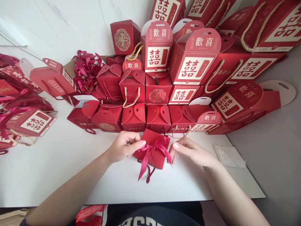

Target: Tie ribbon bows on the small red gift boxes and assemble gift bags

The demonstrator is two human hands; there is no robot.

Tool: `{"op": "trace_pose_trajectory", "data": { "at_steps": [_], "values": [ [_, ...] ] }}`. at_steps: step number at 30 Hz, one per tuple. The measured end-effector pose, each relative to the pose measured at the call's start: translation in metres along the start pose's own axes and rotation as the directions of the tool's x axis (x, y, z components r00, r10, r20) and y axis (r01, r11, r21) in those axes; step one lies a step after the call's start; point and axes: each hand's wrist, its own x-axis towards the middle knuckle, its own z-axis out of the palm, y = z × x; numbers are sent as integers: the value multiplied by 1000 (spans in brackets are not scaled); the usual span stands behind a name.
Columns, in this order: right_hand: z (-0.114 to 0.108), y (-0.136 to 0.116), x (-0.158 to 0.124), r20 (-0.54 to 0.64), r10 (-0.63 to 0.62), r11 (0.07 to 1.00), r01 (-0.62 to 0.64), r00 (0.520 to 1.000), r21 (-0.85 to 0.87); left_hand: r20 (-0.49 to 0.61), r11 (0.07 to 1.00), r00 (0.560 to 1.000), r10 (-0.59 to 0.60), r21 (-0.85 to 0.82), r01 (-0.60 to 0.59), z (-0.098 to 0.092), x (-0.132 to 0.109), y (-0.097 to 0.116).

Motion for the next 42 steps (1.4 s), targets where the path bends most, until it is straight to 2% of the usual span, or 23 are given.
{"op": "trace_pose_trajectory", "data": {
  "at_steps": [4,7,11,14,19,25,27,29,31,33,37,42],
  "values": [
    [8,-4,0,-25,-32,998,34,999,54,-48,1000,999,-15,13,15,1,1,-2],
    [7,-5,-2,-45,-60,996,63,997,63,-128,994,991,29,108,-16,1,3,-4],
    [3,-8,-5,-16,-59,998,59,998,-15,-233,981,968,98,187,-54,5,6,-7],
    [1,-10,-6,13,-23,996,24,1000,-89,-256,981,959,117,181,-71,7,6,-9],
    [-7,-9,-2,38,49,979,-40,998,-199,-225,992,971,83,116,-58,9,8,-11],
    [-28,-7,-10,175,162,955,-110,971,-275,-159,989,987,24,150,0,2,8,-8],
    [-37,-13,-18,142,188,939,-135,972,-318,-105,987,994,-18,155,34,0,6,-4],
    [-41,-22,-24,26,152,940,-136,988,-312,-59,984,997,-50,168,60,-1,3,-1],
    [-40,-34,-25,-100,84,957,-108,991,-270,-32,977,998,-55,202,61,0,1,2],
    [-33,-45,-19,-152,46,968,-81,987,-236,-27,971,999,-47,232,52,1,-1,4],
    [-16,-50,3,-119,77,966,-104,990,-237,-36,972,999,-32,230,40,2,-2,5],
    [-8,-30,17,-68,86,980,-97,994,-176,-29,966,1000,-12,259,19,2,-3,4]
  ]
}}
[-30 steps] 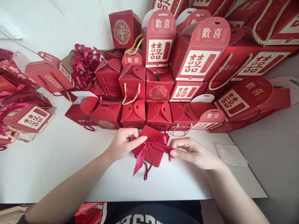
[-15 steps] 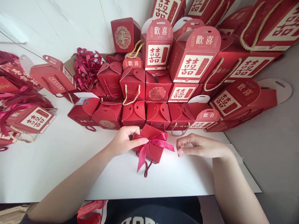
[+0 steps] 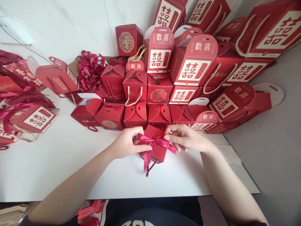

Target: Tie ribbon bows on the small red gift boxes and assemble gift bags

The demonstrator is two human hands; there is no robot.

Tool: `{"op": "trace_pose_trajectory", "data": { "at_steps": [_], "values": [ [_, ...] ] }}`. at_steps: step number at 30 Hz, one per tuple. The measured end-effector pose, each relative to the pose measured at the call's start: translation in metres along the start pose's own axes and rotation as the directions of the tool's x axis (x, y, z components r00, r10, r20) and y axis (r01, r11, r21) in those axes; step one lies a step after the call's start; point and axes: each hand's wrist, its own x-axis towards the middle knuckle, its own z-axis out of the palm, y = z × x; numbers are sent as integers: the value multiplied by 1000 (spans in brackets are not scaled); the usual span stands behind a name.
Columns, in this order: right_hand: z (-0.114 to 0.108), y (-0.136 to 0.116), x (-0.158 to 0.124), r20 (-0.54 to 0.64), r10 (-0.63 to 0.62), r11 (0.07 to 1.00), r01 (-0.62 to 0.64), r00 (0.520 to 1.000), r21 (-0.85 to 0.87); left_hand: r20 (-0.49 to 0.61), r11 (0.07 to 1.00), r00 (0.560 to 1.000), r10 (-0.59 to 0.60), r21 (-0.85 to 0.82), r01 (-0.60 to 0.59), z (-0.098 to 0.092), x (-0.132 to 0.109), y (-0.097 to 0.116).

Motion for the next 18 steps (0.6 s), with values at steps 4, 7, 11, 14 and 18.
{"op": "trace_pose_trajectory", "data": {
  "at_steps": [4,7,11,14,18],
  "values": [
    [0,9,2,24,-26,999,26,999,20,8,1000,1000,-16,5,16,-2,0,-1],
    [-1,11,2,55,-2,998,-2,999,65,28,999,999,-37,-1,37,-3,1,-2],
    [-2,13,3,88,54,989,-65,995,130,58,997,997,-59,-38,61,-5,3,-2],
    [-1,16,4,114,60,983,-78,992,166,75,996,995,-60,-65,65,-5,4,-1],
    [-1,19,6,138,46,979,-72,989,190,87,996,995,-47,-75,53,-6,5,-1]
  ]
}}
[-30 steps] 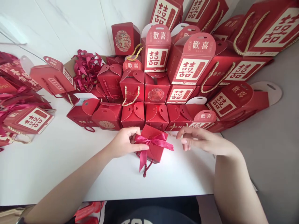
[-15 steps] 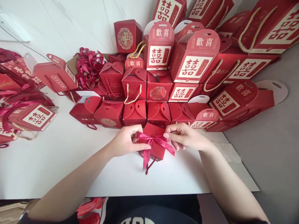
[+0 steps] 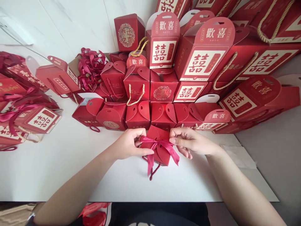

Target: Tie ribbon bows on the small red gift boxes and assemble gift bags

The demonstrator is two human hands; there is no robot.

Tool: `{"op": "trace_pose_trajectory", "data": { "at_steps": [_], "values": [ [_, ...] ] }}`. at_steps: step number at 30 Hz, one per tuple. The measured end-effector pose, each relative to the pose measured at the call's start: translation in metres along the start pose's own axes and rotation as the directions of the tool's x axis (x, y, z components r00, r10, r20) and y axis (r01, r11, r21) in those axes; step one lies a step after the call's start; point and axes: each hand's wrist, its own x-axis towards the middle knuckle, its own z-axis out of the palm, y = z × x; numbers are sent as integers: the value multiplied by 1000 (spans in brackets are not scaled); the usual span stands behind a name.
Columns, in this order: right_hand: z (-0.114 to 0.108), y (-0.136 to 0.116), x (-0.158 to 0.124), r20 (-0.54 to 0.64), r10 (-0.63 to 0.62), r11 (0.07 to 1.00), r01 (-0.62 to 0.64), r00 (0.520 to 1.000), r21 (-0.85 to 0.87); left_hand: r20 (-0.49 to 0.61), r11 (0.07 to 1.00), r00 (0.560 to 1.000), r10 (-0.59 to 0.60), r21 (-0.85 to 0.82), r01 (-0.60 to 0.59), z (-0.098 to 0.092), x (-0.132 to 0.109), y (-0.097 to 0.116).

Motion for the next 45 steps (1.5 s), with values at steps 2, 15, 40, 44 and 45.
{"op": "trace_pose_trajectory", "data": {
  "at_steps": [2,15,40,44,45],
  "values": [
    [0,0,1,1,-5,1000,5,1000,9,-7,1000,1000,-3,12,3,-1,0,-1],
    [10,-18,-4,-47,-103,994,102,994,-27,-356,915,885,300,368,-163,18,-1,20],
    [15,-6,14,-155,-567,767,450,809,-458,-200,881,950,240,455,-127,23,11,19],
    [12,-2,20,-145,-598,751,487,789,-446,-182,875,950,254,462,-145,23,12,19],
    [11,-2,20,-143,-598,751,489,789,-444,-181,873,949,259,463,-150,23,13,19]
  ]
}}
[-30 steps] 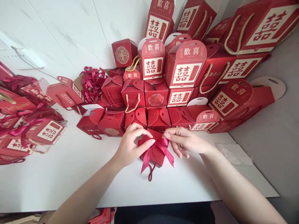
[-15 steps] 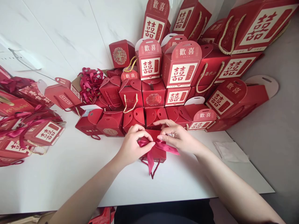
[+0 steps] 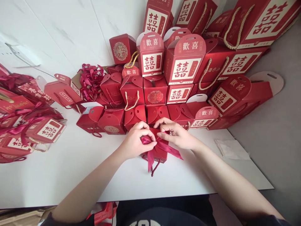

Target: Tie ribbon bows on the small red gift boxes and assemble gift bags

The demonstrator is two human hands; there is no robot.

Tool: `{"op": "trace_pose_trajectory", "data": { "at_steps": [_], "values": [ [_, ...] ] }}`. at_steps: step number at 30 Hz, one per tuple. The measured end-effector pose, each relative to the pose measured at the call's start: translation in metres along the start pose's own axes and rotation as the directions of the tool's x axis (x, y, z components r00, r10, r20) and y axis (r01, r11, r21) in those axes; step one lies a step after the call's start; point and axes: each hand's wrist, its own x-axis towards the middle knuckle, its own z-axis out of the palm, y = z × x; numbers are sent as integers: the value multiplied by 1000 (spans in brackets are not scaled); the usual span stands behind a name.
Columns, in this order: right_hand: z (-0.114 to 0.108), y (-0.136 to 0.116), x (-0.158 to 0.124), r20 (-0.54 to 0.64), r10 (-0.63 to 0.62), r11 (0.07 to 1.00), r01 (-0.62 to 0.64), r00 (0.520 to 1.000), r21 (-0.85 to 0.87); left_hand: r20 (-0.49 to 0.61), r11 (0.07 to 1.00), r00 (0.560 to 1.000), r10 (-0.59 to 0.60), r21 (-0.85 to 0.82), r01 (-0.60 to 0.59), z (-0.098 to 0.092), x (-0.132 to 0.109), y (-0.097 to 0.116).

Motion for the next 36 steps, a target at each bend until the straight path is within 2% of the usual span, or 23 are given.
{"op": "trace_pose_trajectory", "data": {
  "at_steps": [4,8,11,13,15,18,20,25,29,32,36],
  "values": [
    [-1,-3,-1,2,4,999,-3,1000,-43,2,1000,1000,9,-15,-9,-3,-2,-1],
    [-4,-9,-8,-135,-18,992,1,991,-128,47,987,998,39,-157,-31,-15,-8,-7],
    [-9,-12,-14,-212,75,988,-102,974,-119,10,972,997,77,-225,-73,-28,-11,-14],
    [-13,-13,-17,-168,190,980,-197,967,-22,7,973,997,79,-216,-75,-36,-12,-18],
    [-14,-13,-18,-54,280,956,-273,959,106,54,973,996,75,-224,-61,-41,-13,-20],
    [-14,-13,-17,69,325,911,-332,943,245,168,960,985,43,-279,6,-43,-15,-22],
    [-12,-12,-16,85,329,898,-340,940,278,228,952,974,17,-302,54,-41,-15,-23],
    [-12,-11,-16,109,338,909,-354,935,222,313,943,950,-2,-316,106,-33,-14,-27],
    [-13,-13,-17,120,306,943,-318,944,95,265,933,961,-78,-319,164,-26,-13,-29],
    [-13,-16,-18,125,301,950,-308,945,44,269,934,959,-93,-309,178,-24,-13,-28],
    [-12,-16,-18,202,394,903,-419,897,98,287,938,952,-106,-290,192,-25,-12,-25]
  ]
}}
